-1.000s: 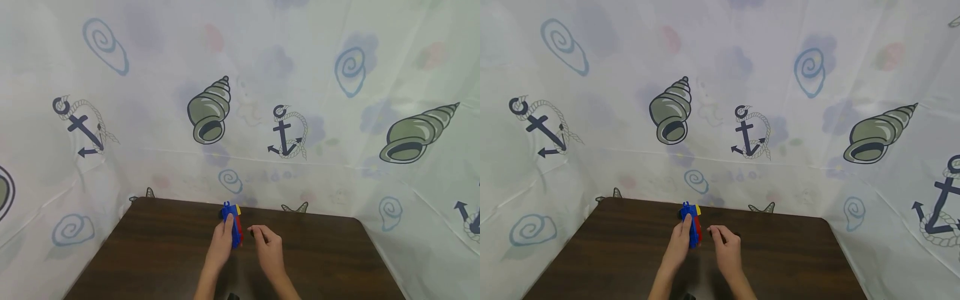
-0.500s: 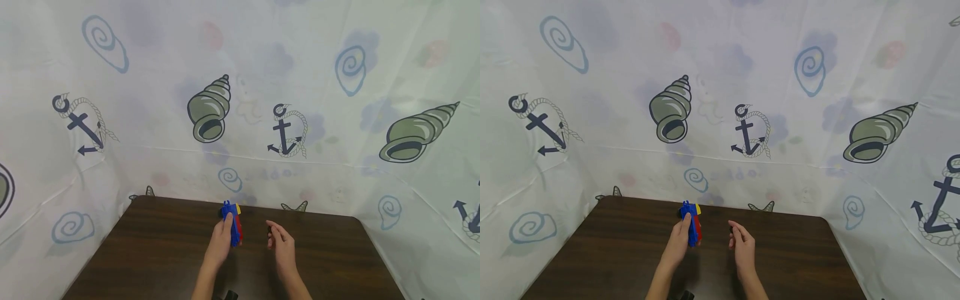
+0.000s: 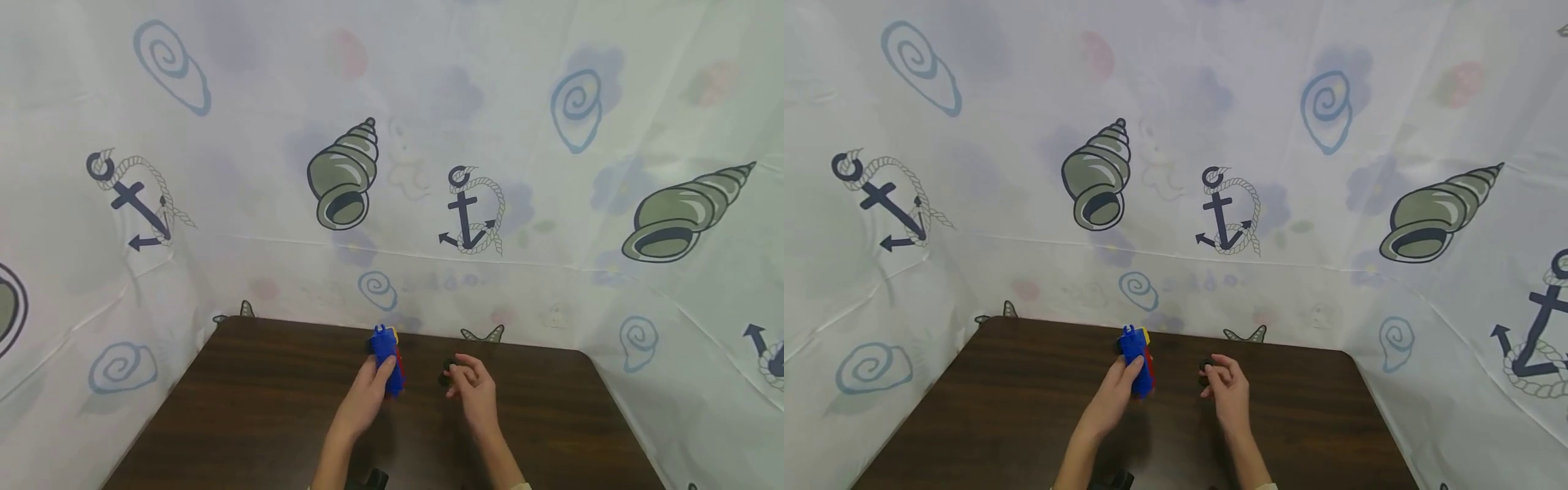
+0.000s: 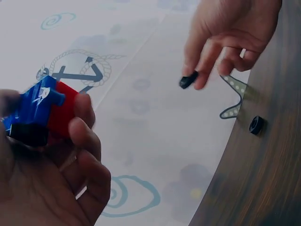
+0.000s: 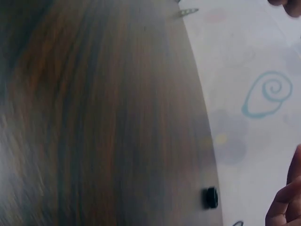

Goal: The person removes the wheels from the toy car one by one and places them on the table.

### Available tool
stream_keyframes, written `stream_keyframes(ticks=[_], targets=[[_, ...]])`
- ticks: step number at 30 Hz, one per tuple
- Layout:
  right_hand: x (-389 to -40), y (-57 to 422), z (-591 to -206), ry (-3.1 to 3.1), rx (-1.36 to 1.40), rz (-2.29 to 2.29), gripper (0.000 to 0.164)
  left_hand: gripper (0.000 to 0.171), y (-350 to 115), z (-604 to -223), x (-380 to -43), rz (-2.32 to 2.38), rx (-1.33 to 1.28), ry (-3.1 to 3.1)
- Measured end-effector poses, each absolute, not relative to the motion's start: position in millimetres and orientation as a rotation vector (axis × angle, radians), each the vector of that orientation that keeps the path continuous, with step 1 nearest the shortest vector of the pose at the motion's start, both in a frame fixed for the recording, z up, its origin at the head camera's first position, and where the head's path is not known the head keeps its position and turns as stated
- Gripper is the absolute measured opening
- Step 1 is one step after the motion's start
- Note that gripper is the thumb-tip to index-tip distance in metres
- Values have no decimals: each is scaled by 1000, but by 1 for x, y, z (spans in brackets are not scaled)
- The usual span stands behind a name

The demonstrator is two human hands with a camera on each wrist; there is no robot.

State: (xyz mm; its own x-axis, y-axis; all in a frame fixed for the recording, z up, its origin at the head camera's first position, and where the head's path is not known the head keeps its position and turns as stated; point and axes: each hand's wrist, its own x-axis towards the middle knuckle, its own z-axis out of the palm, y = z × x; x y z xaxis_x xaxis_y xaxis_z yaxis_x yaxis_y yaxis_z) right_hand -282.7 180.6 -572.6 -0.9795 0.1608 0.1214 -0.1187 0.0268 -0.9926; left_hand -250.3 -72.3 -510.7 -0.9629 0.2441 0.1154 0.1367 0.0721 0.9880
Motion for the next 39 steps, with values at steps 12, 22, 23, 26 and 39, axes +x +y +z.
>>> stream_keyframes(ticks=[12, 22, 23, 26, 39], targets=[[-299, 210, -581, -2218, -203, 2002, 34, 49, -73, -514, -255, 1891, 280, 2652], [-317, 234, -592, -2425, -296, 1843, 33, 44, -74, -513, -254, 1869, 227, 2809], [-318, 237, -594, -2452, -320, 1826, 32, 44, -74, -513, -253, 1862, 223, 2825], [-322, 245, -597, -2531, -349, 1786, 32, 41, -74, -514, -254, 1851, 215, 2863], [-336, 249, -600, -2752, -343, 1654, 31, 37, -71, -512, -255, 1859, 211, 2904]])
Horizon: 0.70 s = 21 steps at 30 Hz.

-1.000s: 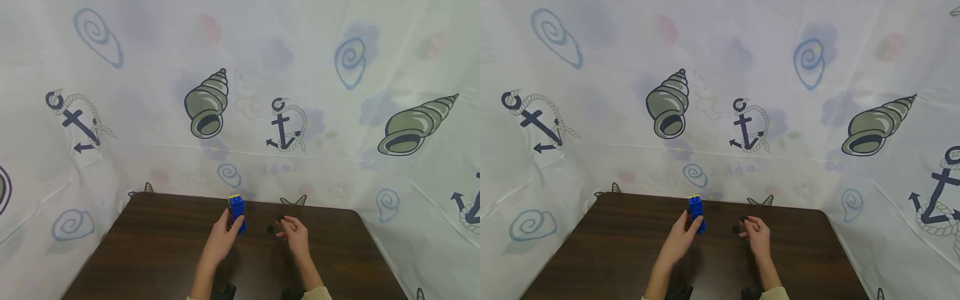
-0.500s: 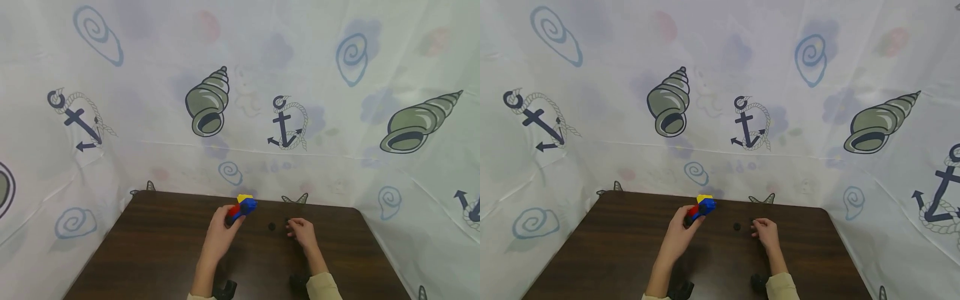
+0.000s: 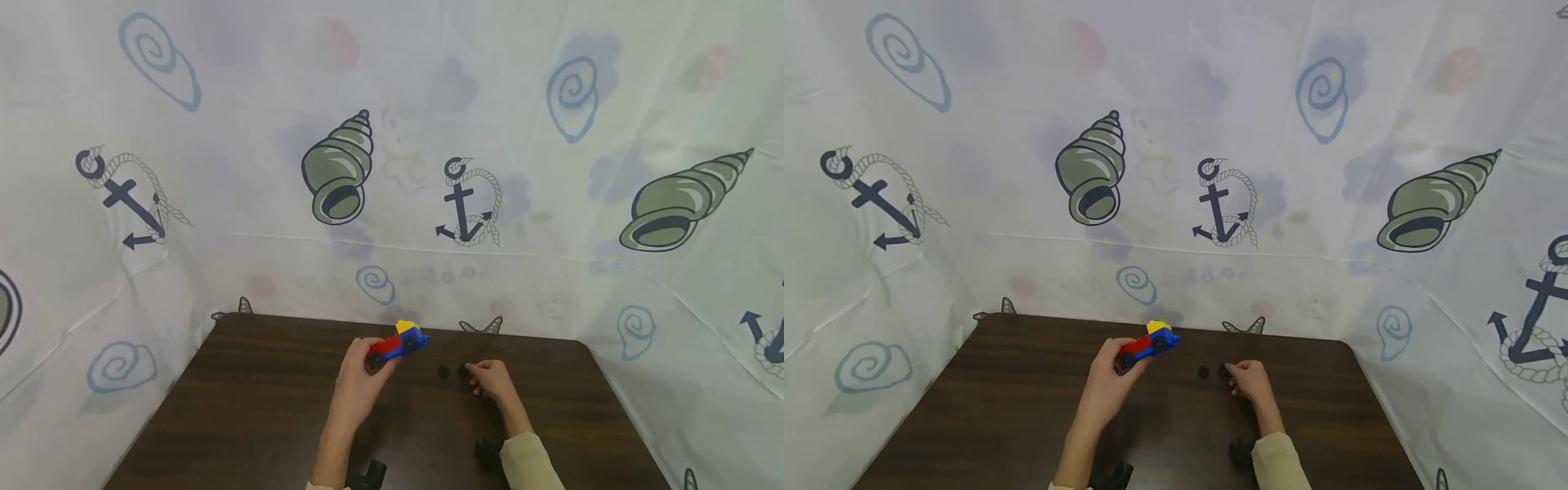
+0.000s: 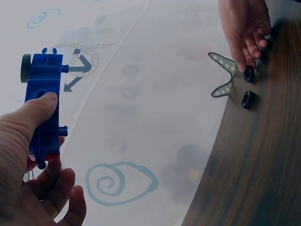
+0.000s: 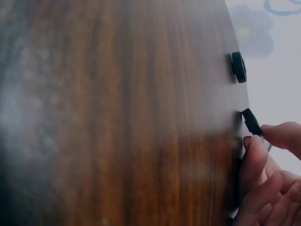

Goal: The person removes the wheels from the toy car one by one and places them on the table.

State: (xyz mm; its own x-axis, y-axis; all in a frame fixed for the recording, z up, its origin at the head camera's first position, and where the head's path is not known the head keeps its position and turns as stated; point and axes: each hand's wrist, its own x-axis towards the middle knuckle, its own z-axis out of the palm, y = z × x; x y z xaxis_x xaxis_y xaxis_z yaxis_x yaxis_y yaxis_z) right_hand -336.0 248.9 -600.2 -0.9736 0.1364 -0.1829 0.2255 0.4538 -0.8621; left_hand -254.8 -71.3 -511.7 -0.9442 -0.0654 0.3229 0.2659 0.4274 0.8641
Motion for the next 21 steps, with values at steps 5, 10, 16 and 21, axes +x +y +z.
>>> stream_keyframes(ticks=[5, 10, 16, 21], targets=[[-338, 250, -600, 2596, 317, -1536, 30, 38, -71, -512, -255, -1534, -173, -2369], [-338, 252, -597, 2574, 306, -1542, 30, 38, -71, -513, -256, -1543, -186, -2347], [-337, 253, -596, 2563, 316, -1558, 32, 38, -71, -513, -256, -1556, -183, -2353], [-335, 252, -597, 2546, 360, -1656, 37, 37, -72, -513, -254, -1576, -177, -2365]])
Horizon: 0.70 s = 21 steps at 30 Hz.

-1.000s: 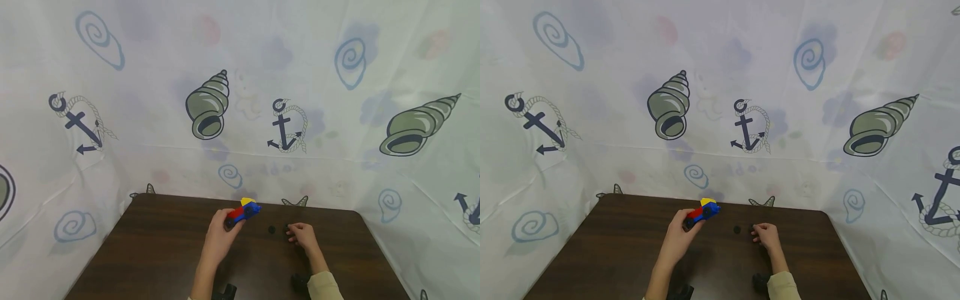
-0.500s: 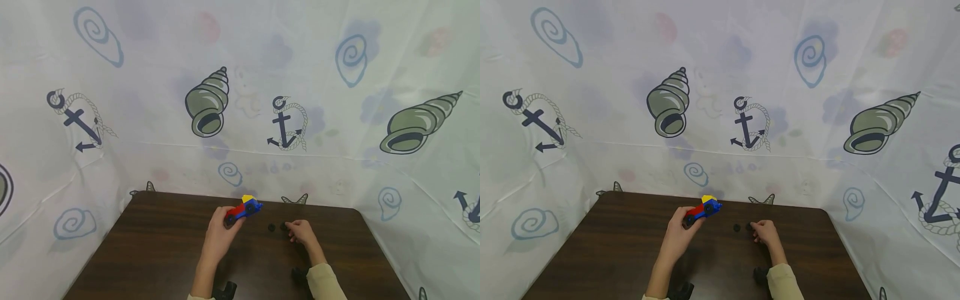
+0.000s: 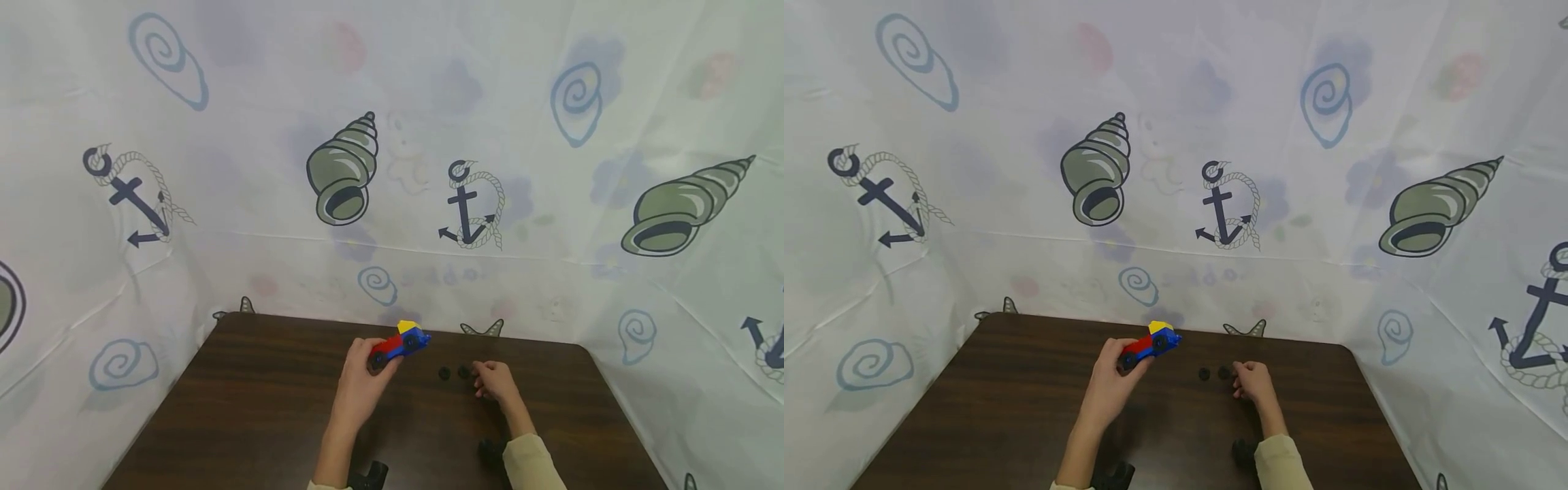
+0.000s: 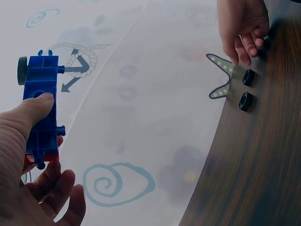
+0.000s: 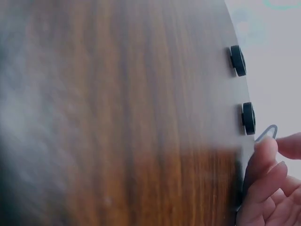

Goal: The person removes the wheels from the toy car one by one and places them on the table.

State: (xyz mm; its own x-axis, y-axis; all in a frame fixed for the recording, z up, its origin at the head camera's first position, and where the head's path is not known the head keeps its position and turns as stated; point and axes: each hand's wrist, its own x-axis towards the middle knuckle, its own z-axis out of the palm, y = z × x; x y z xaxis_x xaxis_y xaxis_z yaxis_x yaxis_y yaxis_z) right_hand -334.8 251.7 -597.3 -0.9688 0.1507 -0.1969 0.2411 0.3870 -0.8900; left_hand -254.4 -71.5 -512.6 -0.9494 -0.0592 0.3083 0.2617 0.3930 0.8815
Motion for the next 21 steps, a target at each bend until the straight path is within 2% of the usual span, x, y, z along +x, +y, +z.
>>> stream_keyframes(ticks=[4, 9, 13, 21], targets=[[-329, 245, -594, 2628, 353, -1687, 41, 37, -71, -513, -254, -1577, -209, -2379], [-315, 219, -574, 3107, 192, -1246, 51, 36, -70, -516, -251, -1554, -250, -2445], [-303, 192, -543, 3375, -48, -971, 54, 36, -69, -517, -251, -1550, -257, -2465], [-284, 161, -506, 3568, -483, -738, 37, 35, -69, -515, -251, -1538, -302, -2435]])
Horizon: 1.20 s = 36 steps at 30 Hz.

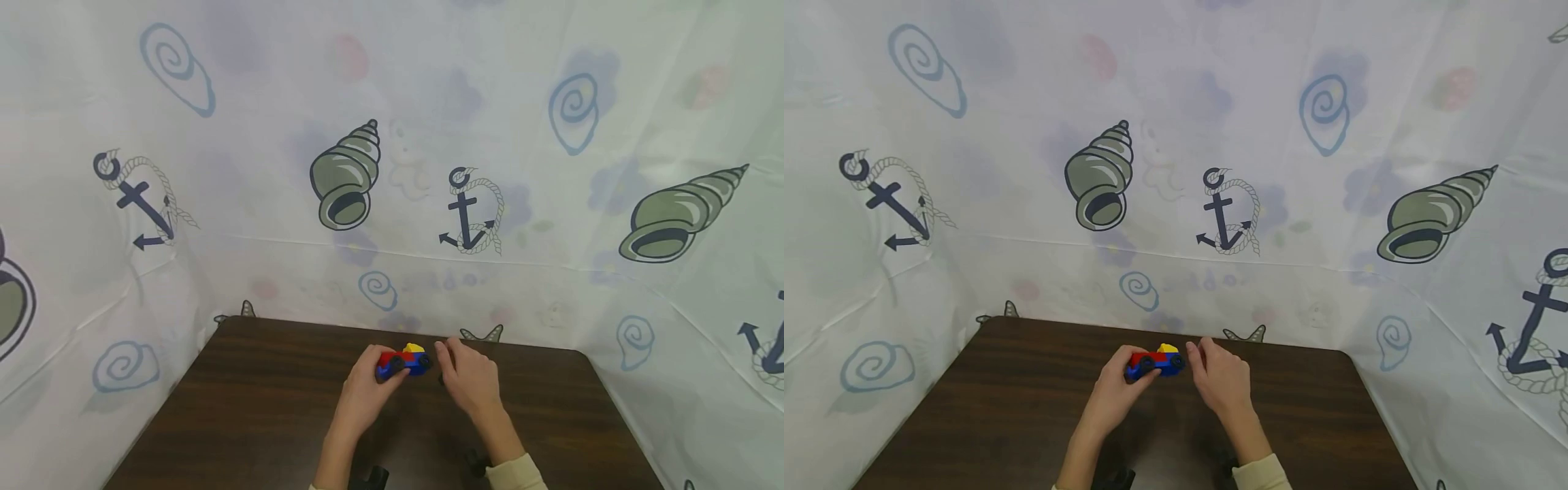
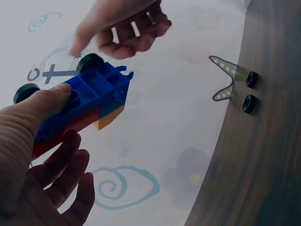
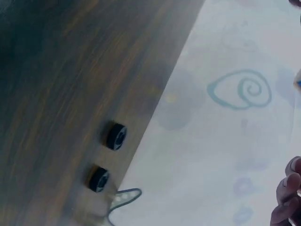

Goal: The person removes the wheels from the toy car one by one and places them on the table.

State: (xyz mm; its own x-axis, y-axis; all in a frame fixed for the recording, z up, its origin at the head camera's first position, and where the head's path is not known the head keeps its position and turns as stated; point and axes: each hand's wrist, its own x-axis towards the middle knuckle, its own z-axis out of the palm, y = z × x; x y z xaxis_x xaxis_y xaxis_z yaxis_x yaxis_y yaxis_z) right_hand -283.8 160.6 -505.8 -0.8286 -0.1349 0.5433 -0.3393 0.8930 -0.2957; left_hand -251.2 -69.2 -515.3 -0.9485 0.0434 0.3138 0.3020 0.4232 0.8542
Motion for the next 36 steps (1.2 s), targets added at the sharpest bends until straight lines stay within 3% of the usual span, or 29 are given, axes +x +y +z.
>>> stream_keyframes(ticks=[13, 24, 36], targets=[[-271, 143, -514, -2562, 560, 539, 37, 33, -60, -511, -249, -1834, -386, -2295], [-260, 116, -513, -2484, 668, 630, 36, 32, -54, -511, -250, -1996, -296, -2137], [-254, 95, -513, -2279, 577, 660, 39, 40, -40, -521, -253, -2064, -230, -2057]])
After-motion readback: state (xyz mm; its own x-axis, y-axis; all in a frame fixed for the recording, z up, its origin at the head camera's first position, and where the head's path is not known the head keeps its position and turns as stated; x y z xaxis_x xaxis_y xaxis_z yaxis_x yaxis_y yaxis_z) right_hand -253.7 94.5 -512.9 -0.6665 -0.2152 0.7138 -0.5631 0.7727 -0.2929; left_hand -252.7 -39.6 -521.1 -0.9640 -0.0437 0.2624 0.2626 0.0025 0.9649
